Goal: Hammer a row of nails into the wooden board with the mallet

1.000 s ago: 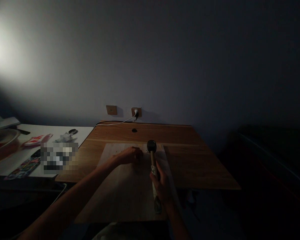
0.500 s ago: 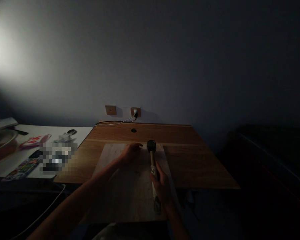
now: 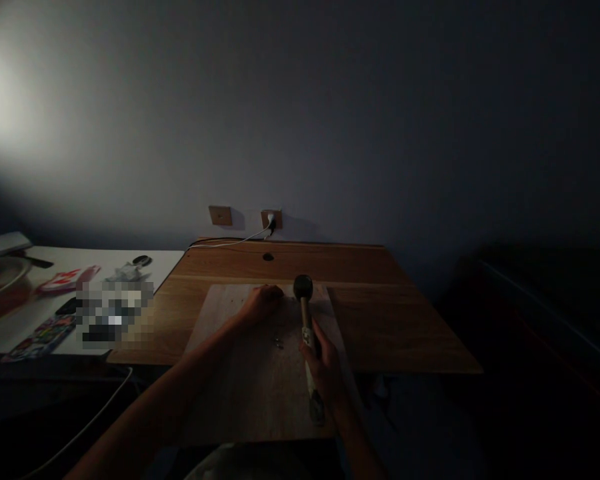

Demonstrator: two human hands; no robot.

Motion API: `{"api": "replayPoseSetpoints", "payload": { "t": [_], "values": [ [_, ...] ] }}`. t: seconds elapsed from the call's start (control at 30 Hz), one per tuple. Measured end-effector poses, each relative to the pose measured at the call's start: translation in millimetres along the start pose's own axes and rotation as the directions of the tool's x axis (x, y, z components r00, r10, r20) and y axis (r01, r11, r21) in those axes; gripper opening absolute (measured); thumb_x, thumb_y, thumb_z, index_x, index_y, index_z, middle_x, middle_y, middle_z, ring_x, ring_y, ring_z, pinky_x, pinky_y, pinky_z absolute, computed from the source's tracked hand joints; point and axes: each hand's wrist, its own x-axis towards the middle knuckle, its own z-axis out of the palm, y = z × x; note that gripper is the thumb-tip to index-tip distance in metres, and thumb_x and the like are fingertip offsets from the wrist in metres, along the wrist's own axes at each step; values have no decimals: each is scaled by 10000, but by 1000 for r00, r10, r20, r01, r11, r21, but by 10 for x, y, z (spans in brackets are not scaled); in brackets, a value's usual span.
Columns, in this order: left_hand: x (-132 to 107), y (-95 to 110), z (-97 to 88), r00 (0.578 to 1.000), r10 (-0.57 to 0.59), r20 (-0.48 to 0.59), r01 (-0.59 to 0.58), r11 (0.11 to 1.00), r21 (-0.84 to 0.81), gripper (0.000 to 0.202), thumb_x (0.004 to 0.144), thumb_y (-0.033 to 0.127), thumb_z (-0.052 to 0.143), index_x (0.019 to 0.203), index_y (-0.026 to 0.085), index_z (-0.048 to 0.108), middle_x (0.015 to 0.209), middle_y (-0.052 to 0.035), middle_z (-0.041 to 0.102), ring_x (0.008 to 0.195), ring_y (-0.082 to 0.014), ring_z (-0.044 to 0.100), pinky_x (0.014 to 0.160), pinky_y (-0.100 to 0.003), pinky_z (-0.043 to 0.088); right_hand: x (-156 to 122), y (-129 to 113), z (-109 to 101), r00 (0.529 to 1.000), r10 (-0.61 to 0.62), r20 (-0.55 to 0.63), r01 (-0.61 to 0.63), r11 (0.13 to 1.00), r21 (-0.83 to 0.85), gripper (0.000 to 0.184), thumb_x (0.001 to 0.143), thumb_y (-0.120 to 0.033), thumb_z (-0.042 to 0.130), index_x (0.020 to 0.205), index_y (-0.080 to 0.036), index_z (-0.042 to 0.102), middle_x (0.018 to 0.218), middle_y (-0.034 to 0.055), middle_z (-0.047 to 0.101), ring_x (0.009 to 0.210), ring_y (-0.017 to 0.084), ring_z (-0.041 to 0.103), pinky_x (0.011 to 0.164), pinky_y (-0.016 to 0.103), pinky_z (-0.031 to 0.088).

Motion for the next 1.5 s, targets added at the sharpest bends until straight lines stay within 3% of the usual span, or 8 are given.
{"api": "replayPoseSetpoints", "payload": {
  "t": [0.17,0.33,0.63,0.8,0.97,1.17,1.37,1.5],
  "values": [
    [-16,-8,4,1000,27,-7,-26,999,30,214,793,122,601,951,181,733,905,-46,743,830,-170,664,788,-274,504,28,-76,107,997,67,32,-68,996,50,632,824,-466,630,1402,-213,602,945,50,761,1043,310,682,931,428,548],
    [-21,30,-11,998,60,-3,-59,996,64,243,795,84,587,956,183,739,947,-62,748,888,-183,666,834,-284,499,69,-37,236,998,54,16,-55,997,57,684,815,-513,629,1423,-203,582,843,42,742,964,301,693,859,408,569],
    [-16,17,-5,991,132,16,-133,989,66,208,834,117,607,969,185,750,970,-74,745,926,-195,660,882,-306,494,48,-12,254,1000,27,10,-28,999,34,657,809,-488,654,1411,-232,592,1124,56,746,1236,326,600,1075,466,455],
    [-23,45,-15,999,52,-16,-52,999,-8,312,794,93,608,1066,188,726,963,-62,748,888,-186,684,842,-292,519,43,-30,263,1000,22,23,-23,998,56,617,805,-489,665,1374,-254,625,1303,61,686,1340,323,529,1147,477,379],
    [-36,62,-17,1000,-9,10,10,992,-128,581,759,81,618,1321,216,564,943,-21,762,830,-161,698,765,-265,534,20,-15,268,998,19,59,-22,998,51,650,830,-483,661,1431,-252,567,1317,63,682,1329,318,542,1144,491,381],
    [-21,48,-6,999,-18,-42,14,996,-86,496,762,137,668,1254,176,617,946,-72,768,828,-201,705,740,-291,523,12,64,277,997,-5,73,4,1000,23,635,853,-469,666,1442,-266,548,1441,55,600,1384,319,495,1177,512,342],
    [-15,61,-14,999,-31,-21,29,993,-117,526,750,111,658,1265,203,609,888,-26,771,769,-165,702,693,-250,512,16,115,281,998,-22,63,20,999,31,654,851,-485,672,1441,-231,551,1375,75,651,1355,340,521,1133,509,405],
    [-19,56,-9,999,-32,-33,27,991,-129,533,751,120,672,1276,187,605,870,-34,767,743,-169,698,668,-250,501,18,107,286,995,-12,94,8,999,40,679,862,-495,662,1463,-212,522,1425,77,615,1362,331,516,1158,510,368]
  ]
}}
